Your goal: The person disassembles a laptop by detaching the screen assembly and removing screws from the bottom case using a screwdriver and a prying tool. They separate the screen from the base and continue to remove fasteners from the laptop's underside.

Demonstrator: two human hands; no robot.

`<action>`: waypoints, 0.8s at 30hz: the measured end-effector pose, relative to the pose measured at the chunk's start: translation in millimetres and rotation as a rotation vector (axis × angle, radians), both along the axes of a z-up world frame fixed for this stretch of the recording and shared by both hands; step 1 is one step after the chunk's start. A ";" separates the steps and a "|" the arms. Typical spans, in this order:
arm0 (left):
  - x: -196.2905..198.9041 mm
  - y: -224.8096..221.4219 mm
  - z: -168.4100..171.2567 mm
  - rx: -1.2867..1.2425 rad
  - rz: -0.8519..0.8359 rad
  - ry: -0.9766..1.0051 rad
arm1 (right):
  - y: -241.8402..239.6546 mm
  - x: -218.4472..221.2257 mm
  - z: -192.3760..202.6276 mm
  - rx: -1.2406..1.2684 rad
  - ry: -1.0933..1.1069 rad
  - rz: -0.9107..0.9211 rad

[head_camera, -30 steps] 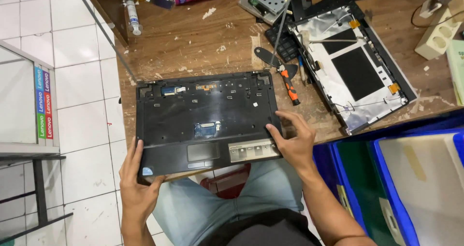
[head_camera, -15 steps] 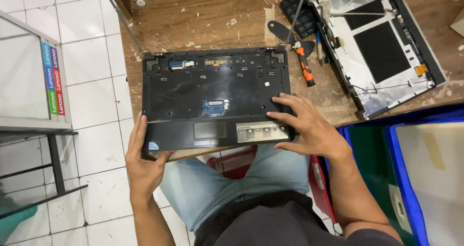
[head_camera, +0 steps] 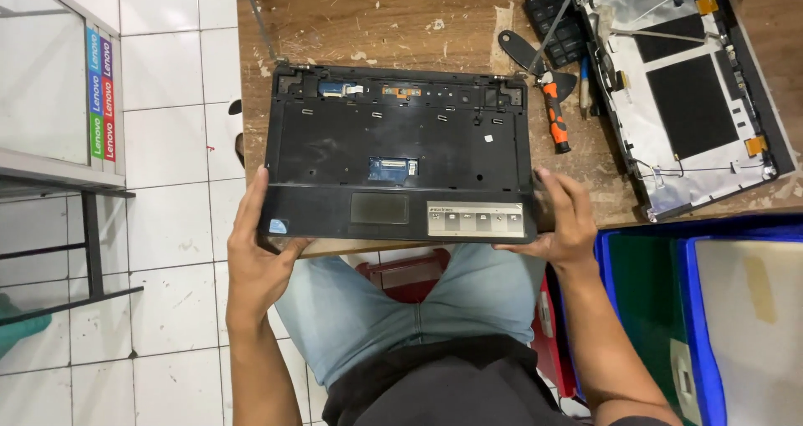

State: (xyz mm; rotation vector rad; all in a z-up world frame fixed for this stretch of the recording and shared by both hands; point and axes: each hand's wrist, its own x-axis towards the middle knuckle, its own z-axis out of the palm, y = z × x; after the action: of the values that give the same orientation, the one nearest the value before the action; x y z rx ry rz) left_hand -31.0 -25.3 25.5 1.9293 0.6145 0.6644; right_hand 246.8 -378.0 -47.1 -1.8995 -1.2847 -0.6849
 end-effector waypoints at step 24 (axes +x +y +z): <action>5.7 10.3 9.1 0.019 -0.061 0.046 | 11.5 -46.1 -3.9 0.068 0.340 -0.032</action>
State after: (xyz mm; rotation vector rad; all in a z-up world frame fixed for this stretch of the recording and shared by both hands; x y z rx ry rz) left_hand -25.3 -15.0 34.5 1.9774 0.5777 0.5911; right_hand 200.7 -366.5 -51.0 -1.8868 -1.0060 -0.3929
